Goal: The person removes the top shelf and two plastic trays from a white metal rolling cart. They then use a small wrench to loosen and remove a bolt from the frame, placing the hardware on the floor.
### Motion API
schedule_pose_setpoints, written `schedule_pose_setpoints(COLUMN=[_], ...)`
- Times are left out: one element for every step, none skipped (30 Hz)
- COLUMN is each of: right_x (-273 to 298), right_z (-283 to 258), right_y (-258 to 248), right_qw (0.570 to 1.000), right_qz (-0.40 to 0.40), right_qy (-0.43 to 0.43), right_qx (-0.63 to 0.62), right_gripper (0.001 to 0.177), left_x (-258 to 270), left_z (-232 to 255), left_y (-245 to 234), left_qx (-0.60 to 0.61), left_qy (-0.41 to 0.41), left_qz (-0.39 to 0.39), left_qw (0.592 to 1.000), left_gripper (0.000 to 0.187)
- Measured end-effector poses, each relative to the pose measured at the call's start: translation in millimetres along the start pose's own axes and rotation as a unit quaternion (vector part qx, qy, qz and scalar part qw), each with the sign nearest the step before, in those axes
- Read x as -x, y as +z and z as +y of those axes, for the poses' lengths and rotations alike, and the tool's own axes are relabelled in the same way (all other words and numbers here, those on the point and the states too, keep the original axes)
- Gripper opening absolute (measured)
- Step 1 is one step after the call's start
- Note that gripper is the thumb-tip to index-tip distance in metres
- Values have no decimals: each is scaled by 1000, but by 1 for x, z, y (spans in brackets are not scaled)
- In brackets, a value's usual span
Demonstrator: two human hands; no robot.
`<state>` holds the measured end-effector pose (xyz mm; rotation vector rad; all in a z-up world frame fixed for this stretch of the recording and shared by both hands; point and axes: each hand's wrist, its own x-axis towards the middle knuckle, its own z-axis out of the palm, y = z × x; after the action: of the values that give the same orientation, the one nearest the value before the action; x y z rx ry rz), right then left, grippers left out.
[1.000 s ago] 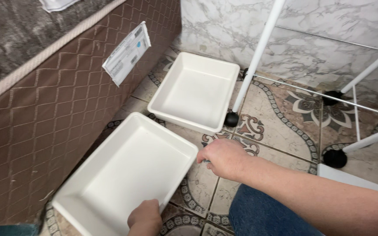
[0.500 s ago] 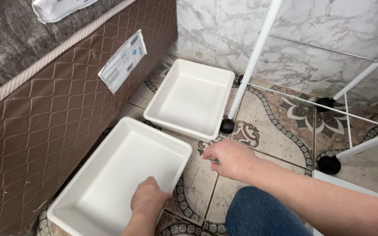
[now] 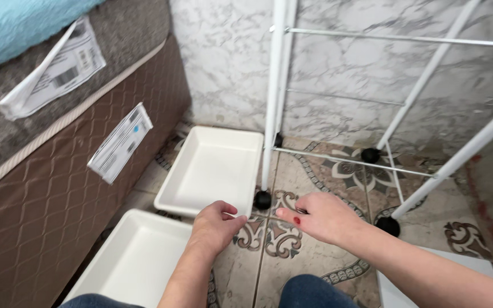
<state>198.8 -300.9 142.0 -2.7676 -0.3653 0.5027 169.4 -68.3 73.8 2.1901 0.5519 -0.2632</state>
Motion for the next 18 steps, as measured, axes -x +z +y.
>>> schedule_pose_setpoints(right_x=[0, 0, 0, 0, 0, 0, 2, 4, 6, 8, 12, 16, 21, 29, 36, 39, 43, 47], right_z=[11, 23, 34, 46, 57, 68, 77, 84, 90, 96, 100, 106, 111, 119, 126, 132, 139, 147], right_y=[-3, -6, -8, -11, -15, -22, -28, -35, -42, -52, -62, -75, -89, -102, -116, -131, -147, -163], right_qw=[999, 998, 995, 991, 987, 983, 978, 973, 964, 952, 939, 928, 916, 901, 886, 861, 832, 806], right_qz=[8, 17, 37, 57, 77, 85, 91, 98, 112, 125, 138, 161, 182, 215, 247, 311, 375, 427], right_qy=[18, 36, 48, 59, 68, 77, 85, 94, 127, 160, 193, 210, 224, 236, 247, 225, 202, 187], right_qx=[-26, -52, -77, -102, -127, -147, -166, -184, -206, -227, -249, -263, -278, -292, -306, -332, -357, -364], right_gripper=[68, 67, 67, 67, 68, 65, 64, 65, 66, 68, 69, 64, 59, 59, 62, 53, 44, 39], left_x=[1, 4, 6, 7, 8, 8, 7, 4, 3, 2, 0, -3, -7, -12, -17, -22, -28, -34], left_z=[13, 27, 40, 53, 66, 78, 88, 99, 108, 115, 123, 132, 142, 151, 160, 169, 179, 189], left_y=[0, 0, -1, 0, 0, 0, 1, 2, 3, 3, 1, 0, -4, -7, -12, -17, -23, -29], left_qx=[27, 54, 82, 101, 122, 141, 176, 209, 242, 256, 270, 284, 281, 278, 276, 265, 253, 242], left_qy=[9, 17, 25, 30, 34, 38, 57, 76, 93, 102, 111, 120, 129, 139, 147, 162, 177, 191], left_qz=[-12, -25, -37, -48, -59, -71, -78, -85, -93, -81, -70, -58, -33, -7, 21, 55, 89, 124], left_qw=[1000, 998, 996, 993, 990, 987, 980, 971, 961, 958, 954, 950, 950, 950, 950, 949, 947, 943], left_gripper=[43, 41, 40, 38, 36, 35, 36, 38, 40, 42, 45, 48, 50, 52, 54, 56, 58, 60])
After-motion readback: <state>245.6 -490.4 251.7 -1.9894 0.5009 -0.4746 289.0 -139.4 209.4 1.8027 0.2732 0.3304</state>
